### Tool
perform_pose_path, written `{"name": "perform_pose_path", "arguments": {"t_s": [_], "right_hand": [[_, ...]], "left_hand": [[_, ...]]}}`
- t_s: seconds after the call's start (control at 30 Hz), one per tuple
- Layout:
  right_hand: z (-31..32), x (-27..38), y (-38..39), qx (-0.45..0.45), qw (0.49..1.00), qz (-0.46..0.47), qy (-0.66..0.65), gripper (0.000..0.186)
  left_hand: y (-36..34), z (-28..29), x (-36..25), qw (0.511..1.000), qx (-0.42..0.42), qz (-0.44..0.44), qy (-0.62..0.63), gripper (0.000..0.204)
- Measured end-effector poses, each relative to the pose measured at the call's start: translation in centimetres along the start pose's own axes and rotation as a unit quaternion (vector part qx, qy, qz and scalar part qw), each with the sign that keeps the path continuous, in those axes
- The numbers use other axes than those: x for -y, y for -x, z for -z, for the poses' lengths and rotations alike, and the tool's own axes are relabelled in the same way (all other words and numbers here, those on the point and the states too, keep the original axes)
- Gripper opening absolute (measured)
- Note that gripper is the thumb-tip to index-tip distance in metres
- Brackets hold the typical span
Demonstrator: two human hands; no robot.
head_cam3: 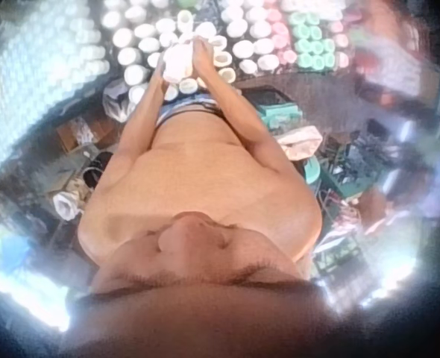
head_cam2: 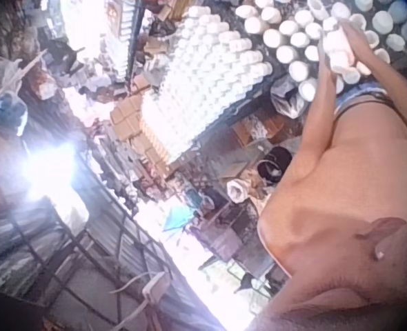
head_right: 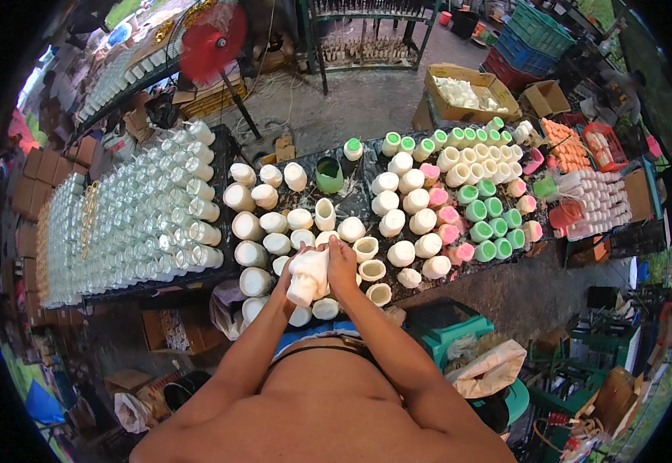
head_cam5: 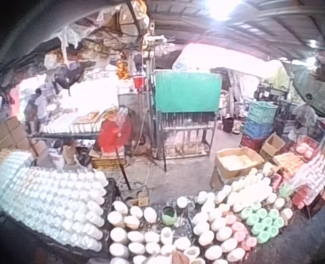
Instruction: The person repeatedly picks up white plastic cups from a table, turns them over, and places them back in a pile. The person handles the cups one at a time throughout the clip.
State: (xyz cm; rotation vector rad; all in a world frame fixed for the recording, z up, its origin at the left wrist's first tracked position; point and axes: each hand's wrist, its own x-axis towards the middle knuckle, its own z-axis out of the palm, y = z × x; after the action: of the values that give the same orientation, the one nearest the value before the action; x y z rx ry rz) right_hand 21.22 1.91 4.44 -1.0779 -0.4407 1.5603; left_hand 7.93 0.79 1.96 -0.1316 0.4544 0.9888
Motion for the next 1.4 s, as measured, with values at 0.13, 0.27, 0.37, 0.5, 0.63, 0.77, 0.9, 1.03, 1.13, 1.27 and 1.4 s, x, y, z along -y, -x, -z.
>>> {"name": "perform_pose_path", "arguments": {"t_s": [0.13, 0.27, 0.37, 0.5, 0.63, 0.77, 0.9, 1.03, 1.13, 1.27, 1.4], "right_hand": [[-0.3, 0.1, -2.5, 0.038, 0.986, 0.026, 0.161, 0.042], [-0.2, 0.8, -3.6, 0.056, 0.957, 0.064, 0.278, 0.037], [-1.4, 3.1, -1.3, 0.113, 0.957, 0.057, 0.259, 0.041], [-1.4, 0.0, -0.6, 0.122, 0.928, 0.144, 0.321, 0.051], [-2.2, 3.3, -0.1, 0.097, 0.974, 0.072, 0.192, 0.043], [-2.5, 3.1, -0.1, 0.069, 0.956, 0.135, 0.249, 0.044], [-3.7, 4.4, 0.7, 0.032, 0.938, 0.181, 0.295, 0.041], [-3.7, 4.6, 1.1, 0.022, 0.929, 0.196, 0.312, 0.039], [-3.2, 3.9, 0.8, 0.012, 0.938, 0.201, 0.281, 0.039], [-3.5, 3.1, 1.1, -0.026, 0.967, 0.189, 0.167, 0.036], [-2.6, 2.0, 0.1, -0.009, 0.993, 0.099, 0.060, 0.036]], "left_hand": [[-1.5, 2.1, -0.6, 0.994, 0.009, -0.006, 0.113, 0.051], [-1.5, 0.0, -1.6, 0.996, -0.041, -0.077, 0.014, 0.048], [-2.1, -0.3, -2.6, 0.986, -0.095, -0.132, -0.017, 0.033], [-3.0, -0.4, -2.0, 0.978, -0.126, -0.167, -0.002, 0.035], [-1.4, -4.8, -1.3, 0.935, -0.143, -0.268, -0.182, 0.041], [0.5, -6.0, -0.8, 0.910, -0.034, -0.276, -0.308, 0.047], [0.7, -7.1, -1.3, 0.904, -0.046, -0.301, -0.300, 0.046], [-0.7, -5.4, -1.4, 0.871, -0.115, -0.370, -0.303, 0.043], [-1.4, -6.3, -1.8, 0.902, -0.182, -0.336, -0.201, 0.043], [-0.1, -8.7, -1.5, 0.960, -0.170, -0.216, -0.047, 0.044], [-1.3, -4.9, -1.7, 0.977, -0.100, -0.182, -0.044, 0.046]]}}
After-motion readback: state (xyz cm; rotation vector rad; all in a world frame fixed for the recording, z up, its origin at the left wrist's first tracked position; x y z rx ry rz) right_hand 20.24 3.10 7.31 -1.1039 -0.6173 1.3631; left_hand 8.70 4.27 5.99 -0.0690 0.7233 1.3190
